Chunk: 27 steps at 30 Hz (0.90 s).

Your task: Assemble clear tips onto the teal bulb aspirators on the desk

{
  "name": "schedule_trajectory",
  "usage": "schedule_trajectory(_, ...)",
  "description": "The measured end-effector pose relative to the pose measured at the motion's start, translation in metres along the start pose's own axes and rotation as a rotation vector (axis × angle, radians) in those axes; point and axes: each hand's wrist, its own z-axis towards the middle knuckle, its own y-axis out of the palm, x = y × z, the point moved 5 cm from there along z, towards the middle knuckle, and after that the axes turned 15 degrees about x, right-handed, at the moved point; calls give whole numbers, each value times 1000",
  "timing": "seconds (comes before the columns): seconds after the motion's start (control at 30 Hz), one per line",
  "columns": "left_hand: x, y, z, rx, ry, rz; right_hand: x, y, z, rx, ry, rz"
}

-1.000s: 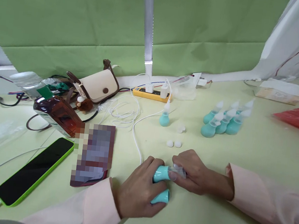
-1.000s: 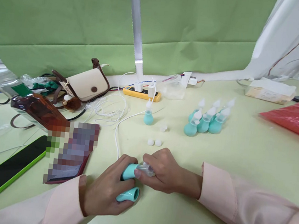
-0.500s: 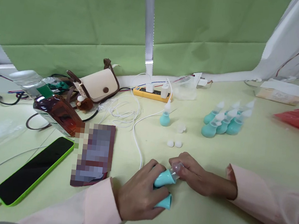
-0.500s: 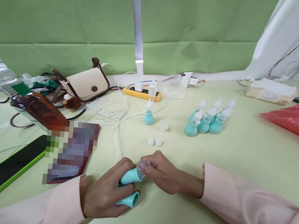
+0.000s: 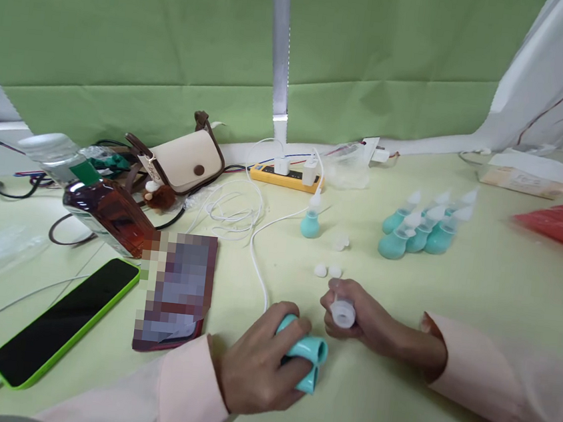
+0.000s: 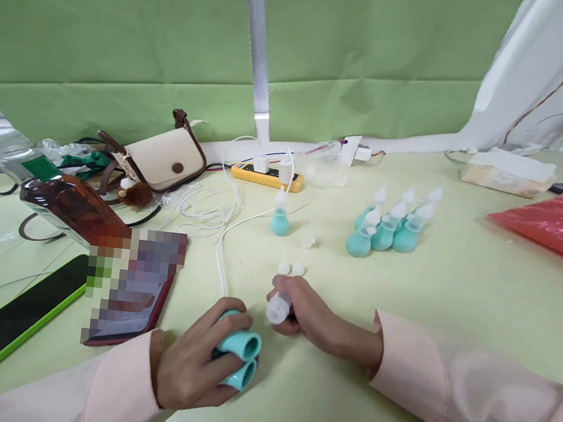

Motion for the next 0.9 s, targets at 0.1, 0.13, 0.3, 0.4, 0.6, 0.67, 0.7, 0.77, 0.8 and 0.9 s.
schedule_trajectory(0.1, -12, 2, 0, -15, -246, -39, -5, -3, -4, 83, -87, -153)
schedule_trajectory(0.13, -16, 1, 0, -18, -333, -47, -6, -4, -5, 107, -102, -183)
schedule_trajectory(0.3, -33, 0, -4, -67, -639, 19, -6, -14, 0, 237, -151, -200)
schedule_trajectory(0.4, -38, 3, -6, -124, -667, 96, -5, -16, 2, 251, -172, -244)
schedule_trajectory(0.6, -42, 7, -10, -194, -723, 179, -9, -12, -1, 208, -305, -361)
schedule_trajectory(0.67, -42, 6, -10, -176, -742, 165, -11, -11, -1, 198, -330, -387)
schedule_trajectory(0.7, -42, 6, -9, -166, -749, 153, -11, -11, -1, 193, -343, -398)
schedule_trajectory(0.77, -42, 5, -9, -147, -756, 125, -13, -11, -1, 190, -370, -412)
schedule_trajectory(0.8, -42, 5, -9, -138, -757, 111, -13, -10, -1, 188, -381, -415)
schedule_trajectory(0.9, -41, 5, -9, -106, -753, 84, -13, -10, -1, 184, -410, -423)
